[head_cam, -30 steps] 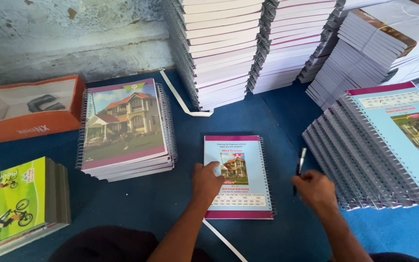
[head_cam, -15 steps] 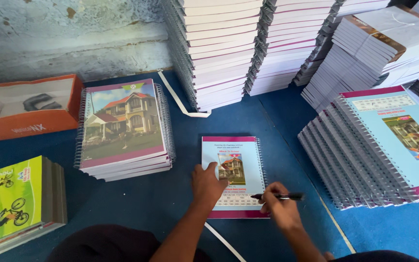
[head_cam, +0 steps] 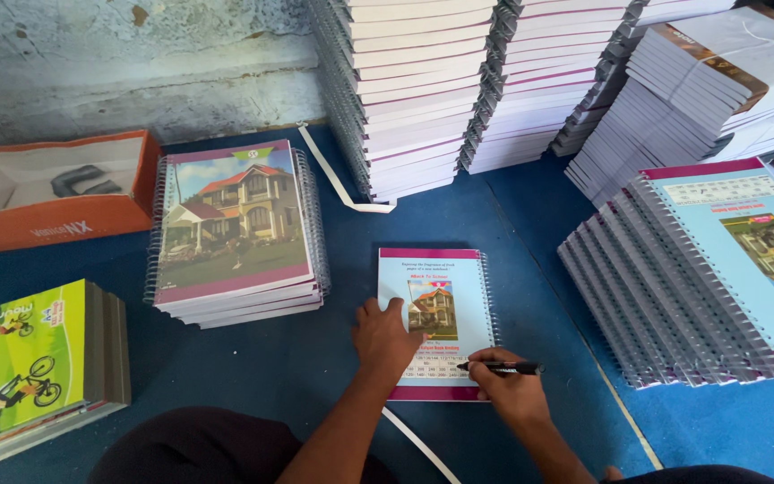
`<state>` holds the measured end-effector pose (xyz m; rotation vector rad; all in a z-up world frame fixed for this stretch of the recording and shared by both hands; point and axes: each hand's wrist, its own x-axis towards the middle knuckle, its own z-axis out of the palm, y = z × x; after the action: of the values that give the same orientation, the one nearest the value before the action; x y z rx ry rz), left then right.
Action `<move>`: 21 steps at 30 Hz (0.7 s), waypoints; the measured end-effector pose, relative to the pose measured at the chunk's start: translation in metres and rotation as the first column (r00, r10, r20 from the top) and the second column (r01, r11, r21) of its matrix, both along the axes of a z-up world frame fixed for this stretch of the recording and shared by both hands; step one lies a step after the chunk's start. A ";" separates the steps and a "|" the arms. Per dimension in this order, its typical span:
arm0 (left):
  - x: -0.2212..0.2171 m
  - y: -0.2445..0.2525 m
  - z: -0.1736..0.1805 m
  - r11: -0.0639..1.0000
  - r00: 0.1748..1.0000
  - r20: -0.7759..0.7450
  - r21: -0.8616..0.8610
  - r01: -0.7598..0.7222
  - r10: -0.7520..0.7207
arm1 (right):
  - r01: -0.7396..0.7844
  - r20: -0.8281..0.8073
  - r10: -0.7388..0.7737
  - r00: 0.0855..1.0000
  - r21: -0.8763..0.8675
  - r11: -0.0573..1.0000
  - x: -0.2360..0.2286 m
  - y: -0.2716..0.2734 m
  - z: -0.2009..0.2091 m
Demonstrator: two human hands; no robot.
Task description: The person sits on the floor and repeatedly picks up spiral-bound notebooks, writes on the back cover with a black marker, and places them into a separate stack. The person handles the notebooks one at a time throughout the clip.
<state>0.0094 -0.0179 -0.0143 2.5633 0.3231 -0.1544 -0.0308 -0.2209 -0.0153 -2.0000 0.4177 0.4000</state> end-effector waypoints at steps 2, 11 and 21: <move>-0.001 0.001 -0.001 1.000 1.000 -0.002 -0.012 0.000 -0.001 | -0.014 0.029 0.014 0.999 0.021 1.000 0.000 0.002 0.002; 0.000 0.001 0.000 1.000 1.000 0.001 -0.025 0.004 -0.004 | -0.081 -0.014 0.080 0.997 -0.136 0.987 -0.001 0.005 0.005; 0.001 0.001 0.003 1.000 0.999 -0.053 -0.023 0.008 -0.009 | -0.126 -0.116 0.099 0.988 -0.254 0.959 0.000 0.010 0.010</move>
<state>0.0103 -0.0172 -0.0109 2.5416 0.3287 -0.2284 -0.0309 -0.2113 -0.0051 -2.2735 0.4393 0.5434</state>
